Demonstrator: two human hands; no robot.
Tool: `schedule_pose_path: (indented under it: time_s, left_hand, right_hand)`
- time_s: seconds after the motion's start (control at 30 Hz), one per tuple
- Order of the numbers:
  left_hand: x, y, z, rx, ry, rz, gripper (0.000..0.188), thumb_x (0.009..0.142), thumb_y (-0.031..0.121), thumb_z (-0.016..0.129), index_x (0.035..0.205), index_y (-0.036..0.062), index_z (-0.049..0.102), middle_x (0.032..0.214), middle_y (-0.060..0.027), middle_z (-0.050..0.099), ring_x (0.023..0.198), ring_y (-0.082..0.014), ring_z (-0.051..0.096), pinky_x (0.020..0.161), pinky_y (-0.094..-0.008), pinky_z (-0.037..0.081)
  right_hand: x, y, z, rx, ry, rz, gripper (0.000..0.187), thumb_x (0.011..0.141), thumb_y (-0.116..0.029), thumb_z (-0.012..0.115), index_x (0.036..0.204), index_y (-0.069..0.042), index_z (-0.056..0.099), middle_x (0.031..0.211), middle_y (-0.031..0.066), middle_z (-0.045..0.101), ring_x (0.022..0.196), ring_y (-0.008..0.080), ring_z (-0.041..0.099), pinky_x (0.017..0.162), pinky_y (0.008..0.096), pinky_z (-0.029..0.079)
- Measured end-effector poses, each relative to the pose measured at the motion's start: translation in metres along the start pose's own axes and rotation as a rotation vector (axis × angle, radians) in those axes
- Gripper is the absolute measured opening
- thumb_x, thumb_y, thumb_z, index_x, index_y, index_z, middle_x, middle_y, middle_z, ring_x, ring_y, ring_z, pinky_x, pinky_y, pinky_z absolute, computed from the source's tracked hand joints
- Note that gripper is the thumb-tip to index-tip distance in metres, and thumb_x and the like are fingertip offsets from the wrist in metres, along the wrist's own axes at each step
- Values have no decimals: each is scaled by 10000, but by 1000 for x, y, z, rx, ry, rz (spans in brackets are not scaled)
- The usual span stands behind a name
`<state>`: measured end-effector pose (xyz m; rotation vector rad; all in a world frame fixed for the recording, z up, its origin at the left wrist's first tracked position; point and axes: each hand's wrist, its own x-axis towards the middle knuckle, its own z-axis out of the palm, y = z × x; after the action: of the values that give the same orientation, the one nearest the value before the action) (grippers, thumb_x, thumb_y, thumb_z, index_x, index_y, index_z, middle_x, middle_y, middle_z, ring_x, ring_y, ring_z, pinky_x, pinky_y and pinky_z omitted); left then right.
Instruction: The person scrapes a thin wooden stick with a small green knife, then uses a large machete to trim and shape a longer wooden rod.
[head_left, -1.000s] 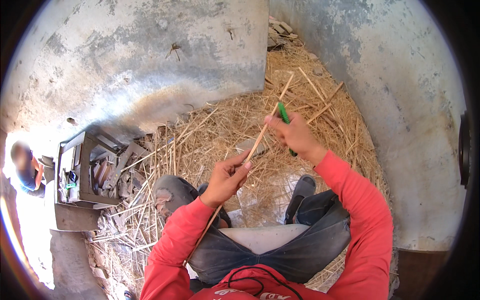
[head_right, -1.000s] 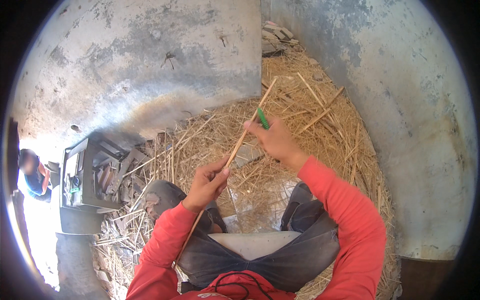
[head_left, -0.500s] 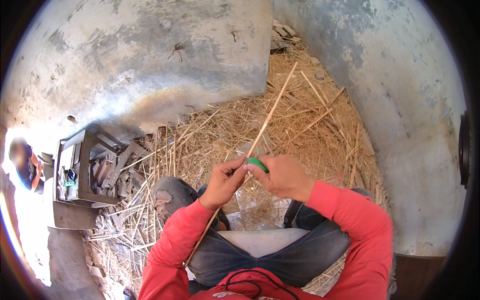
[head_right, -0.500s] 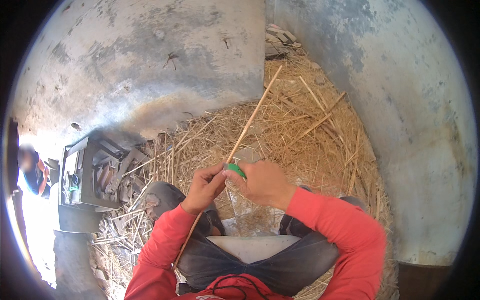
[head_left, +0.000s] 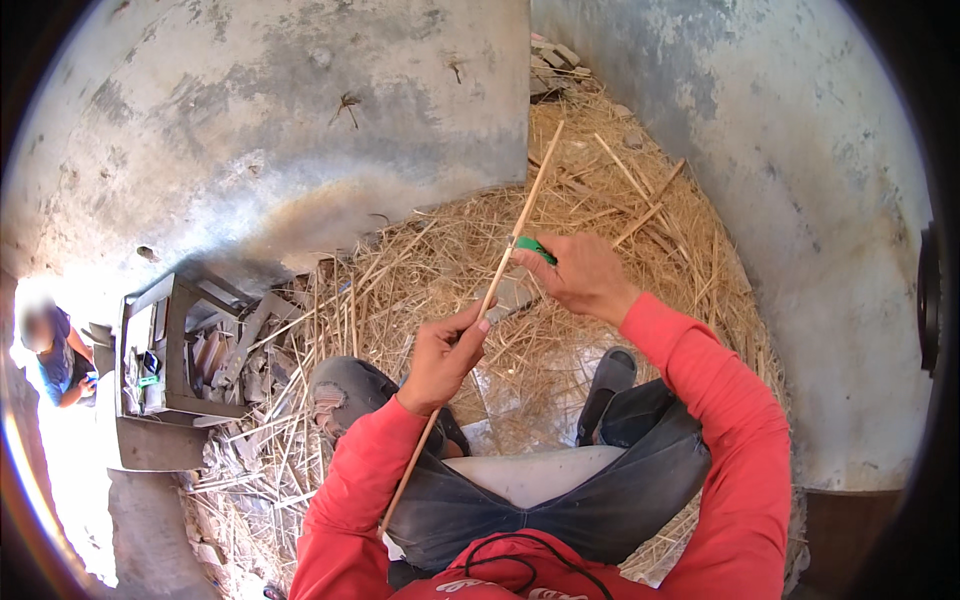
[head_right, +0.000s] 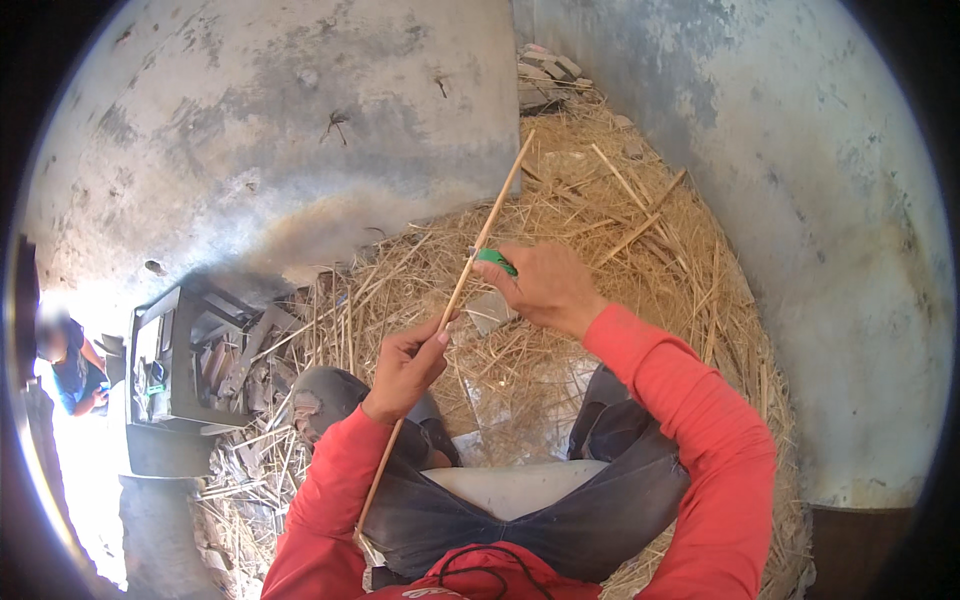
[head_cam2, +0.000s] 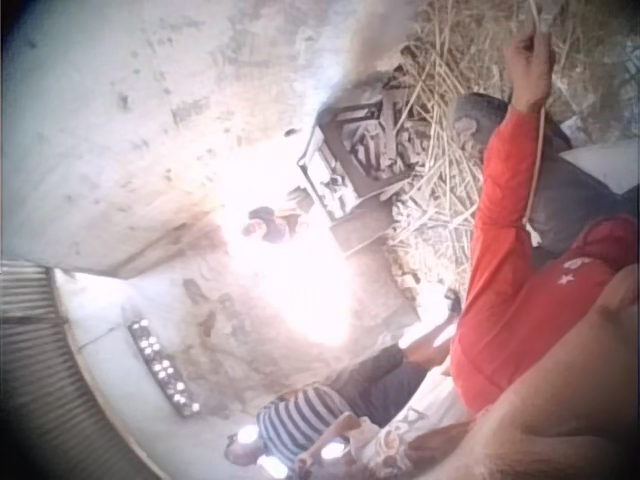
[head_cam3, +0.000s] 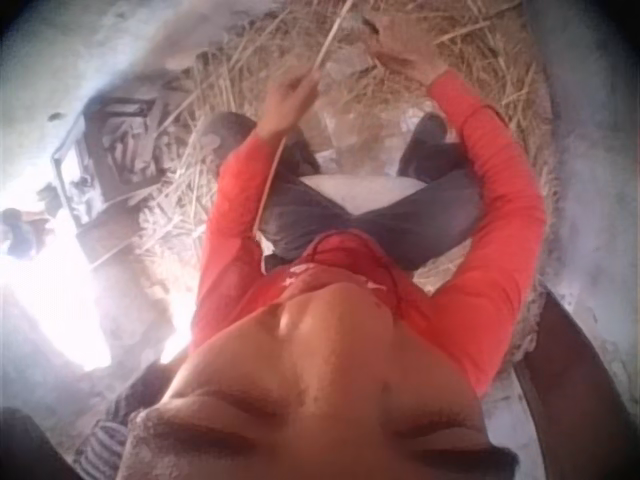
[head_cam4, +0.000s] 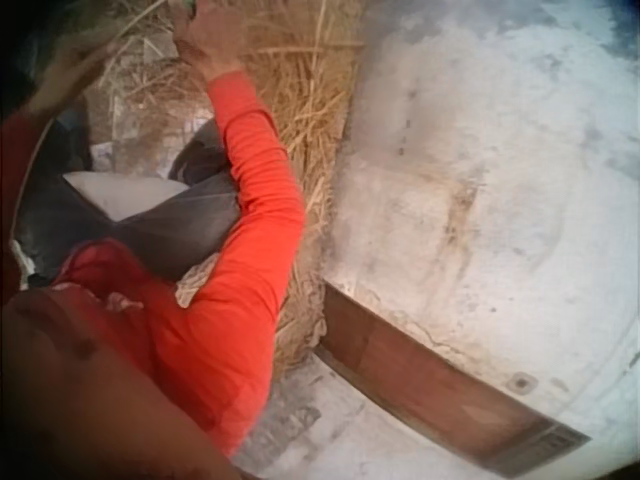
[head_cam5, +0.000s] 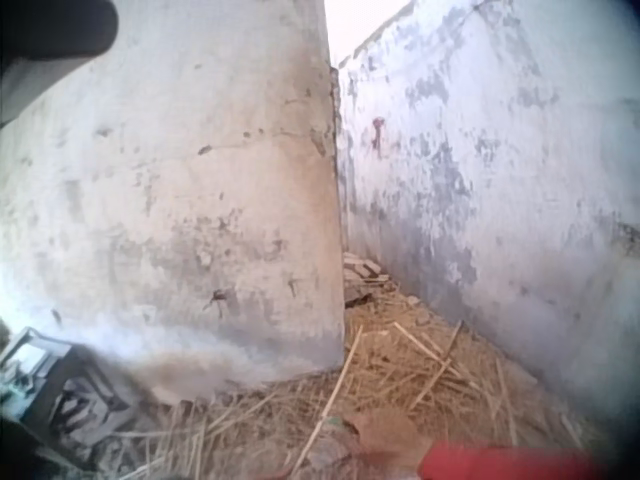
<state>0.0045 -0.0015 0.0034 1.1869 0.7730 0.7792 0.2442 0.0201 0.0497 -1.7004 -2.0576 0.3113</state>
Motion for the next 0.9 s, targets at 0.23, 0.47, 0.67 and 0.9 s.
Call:
schedule_pose_path:
  time_s: [0.23, 0.47, 0.67, 0.9]
  left_hand:
    - [-6, 0, -9, -18, -15, -7, 373, 1028, 116, 565, 1383, -1, 571, 688, 97, 409, 541, -8, 321, 480, -206, 245]
    - [-1, -5, -4, -64, -4, -20, 366, 1031, 117, 558, 1380, 8, 576, 682, 89, 411, 533, -8, 328, 465, -213, 252]
    - [-10, -3, -5, -2, -87, -53, 357, 1032, 108, 548, 1375, 12, 583, 653, 92, 395, 518, -4, 332, 467, -206, 246]
    - [10, -5, -2, -67, -84, -5, 401, 1055, 168, 519, 1432, 32, 526, 637, 87, 382, 500, -13, 325, 465, -206, 237]
  right_hand:
    - [1, -5, -2, -47, -10, -127, 549, 981, -580, 483, 964, -85, 717, 641, 178, 642, 621, 385, 659, 567, 483, 516]
    - [-22, -22, 23, -173, -63, -113, 576, 973, -611, 471, 1000, -94, 722, 678, 164, 671, 628, 348, 675, 558, 477, 505]
    - [31, 96, -37, 52, 321, 320, 667, 988, -645, 422, 1157, -70, 716, 634, 94, 611, 574, 225, 590, 556, 415, 460]
    - [0, 27, 2, 564, 167, 94, 520, 934, -501, 658, 1064, 1, 706, 716, 29, 622, 721, 163, 590, 692, 363, 472]
